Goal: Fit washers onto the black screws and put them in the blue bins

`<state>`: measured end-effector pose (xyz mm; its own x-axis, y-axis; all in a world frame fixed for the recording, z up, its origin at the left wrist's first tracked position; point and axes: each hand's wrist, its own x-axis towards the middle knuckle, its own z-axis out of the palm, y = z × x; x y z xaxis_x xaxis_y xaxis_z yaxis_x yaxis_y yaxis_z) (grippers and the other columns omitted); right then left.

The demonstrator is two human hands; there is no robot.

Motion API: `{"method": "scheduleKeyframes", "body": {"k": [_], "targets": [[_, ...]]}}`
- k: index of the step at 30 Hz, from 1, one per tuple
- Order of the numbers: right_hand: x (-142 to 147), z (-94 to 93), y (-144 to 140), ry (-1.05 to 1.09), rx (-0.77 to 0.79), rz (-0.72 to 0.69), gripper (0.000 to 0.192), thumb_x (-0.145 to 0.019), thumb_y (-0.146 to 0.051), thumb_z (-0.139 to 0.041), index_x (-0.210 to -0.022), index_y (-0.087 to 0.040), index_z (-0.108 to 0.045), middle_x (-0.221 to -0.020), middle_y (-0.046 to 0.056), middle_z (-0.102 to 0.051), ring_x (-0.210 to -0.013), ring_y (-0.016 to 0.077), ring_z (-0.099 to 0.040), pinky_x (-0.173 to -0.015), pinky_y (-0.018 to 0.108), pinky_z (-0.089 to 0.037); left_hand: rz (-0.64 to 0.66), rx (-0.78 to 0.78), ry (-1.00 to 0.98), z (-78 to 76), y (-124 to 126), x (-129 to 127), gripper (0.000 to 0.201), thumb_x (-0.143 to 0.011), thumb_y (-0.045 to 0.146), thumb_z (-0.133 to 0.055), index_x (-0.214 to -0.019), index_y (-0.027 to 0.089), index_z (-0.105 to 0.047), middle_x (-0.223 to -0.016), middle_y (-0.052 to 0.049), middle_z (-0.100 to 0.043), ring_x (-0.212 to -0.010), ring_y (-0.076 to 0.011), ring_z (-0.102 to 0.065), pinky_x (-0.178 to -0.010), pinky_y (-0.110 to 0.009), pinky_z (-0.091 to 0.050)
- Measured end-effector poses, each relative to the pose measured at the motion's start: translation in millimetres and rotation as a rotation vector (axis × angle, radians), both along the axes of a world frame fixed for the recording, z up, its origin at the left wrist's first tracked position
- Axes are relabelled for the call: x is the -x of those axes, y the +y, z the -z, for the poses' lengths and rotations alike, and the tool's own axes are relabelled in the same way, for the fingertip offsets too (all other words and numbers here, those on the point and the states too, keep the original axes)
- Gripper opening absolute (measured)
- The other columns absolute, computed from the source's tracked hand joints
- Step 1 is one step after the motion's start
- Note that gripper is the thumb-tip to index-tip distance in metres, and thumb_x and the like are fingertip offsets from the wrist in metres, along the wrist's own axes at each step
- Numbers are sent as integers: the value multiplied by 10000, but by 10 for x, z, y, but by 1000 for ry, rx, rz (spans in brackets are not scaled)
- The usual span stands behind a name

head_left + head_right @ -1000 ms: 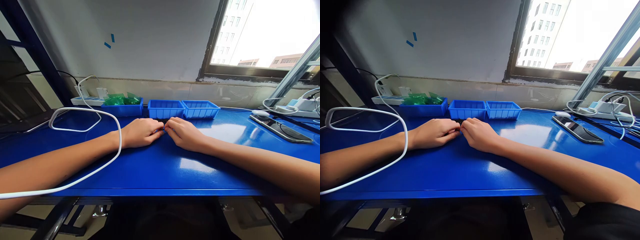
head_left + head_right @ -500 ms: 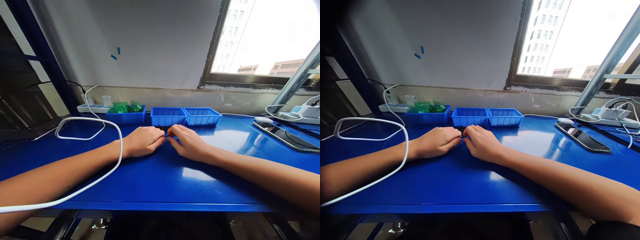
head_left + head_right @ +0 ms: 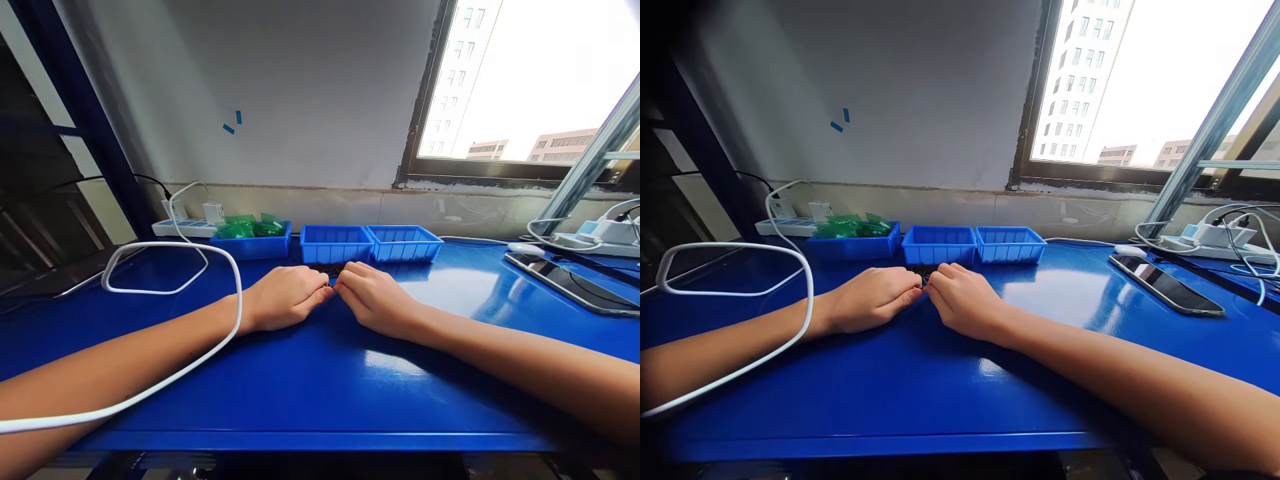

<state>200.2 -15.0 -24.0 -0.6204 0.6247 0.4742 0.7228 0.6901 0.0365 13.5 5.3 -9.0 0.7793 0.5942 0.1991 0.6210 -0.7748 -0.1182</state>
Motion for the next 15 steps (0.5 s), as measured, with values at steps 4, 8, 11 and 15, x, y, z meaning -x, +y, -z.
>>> {"method": "scheduleKeyframes", "body": {"k": [4, 8, 11, 15], "targets": [[6, 1, 1, -8, -14, 0, 251, -914, -213, -395, -699, -169, -517, -706, 23, -519, -660, 126, -446, -625, 254, -365, -5, -34, 3, 11, -1, -4, 326, -945, 348, -298, -747, 185, -499, -720, -24, -598, -666, -172, -576, -574, -261, -390], [11, -1, -18, 32, 22, 7, 167, -896, -215, -428, -781, -172, -542, -754, 33, -566, -717, 143, -497, -658, 266, -390, -16, -48, 7, 24, -3, -6, 320, -942, 319, -298, -758, 181, -521, -707, -31, -598, -665, -172, -582, -584, -260, -409], [10, 2, -28, 87, 27, 8, 80, -864, -201, -464, -895, -177, -534, -833, 44, -598, -767, 155, -525, -678, 274, -407, -16, -44, 7, 25, -4, -8, 333, -945, 319, -290, -756, 182, -527, -698, -27, -596, -661, -170, -584, -579, -256, -406], [5, 10, -25, 91, 21, -5, 72, -835, -155, -463, -874, -183, -516, -838, 41, -597, -759, 153, -525, -668, 267, -403, -23, -43, 31, 15, -4, -11, 363, -950, 338, -277, -757, 182, -541, -708, -31, -596, -675, -180, -584, -574, -263, -389]]}}
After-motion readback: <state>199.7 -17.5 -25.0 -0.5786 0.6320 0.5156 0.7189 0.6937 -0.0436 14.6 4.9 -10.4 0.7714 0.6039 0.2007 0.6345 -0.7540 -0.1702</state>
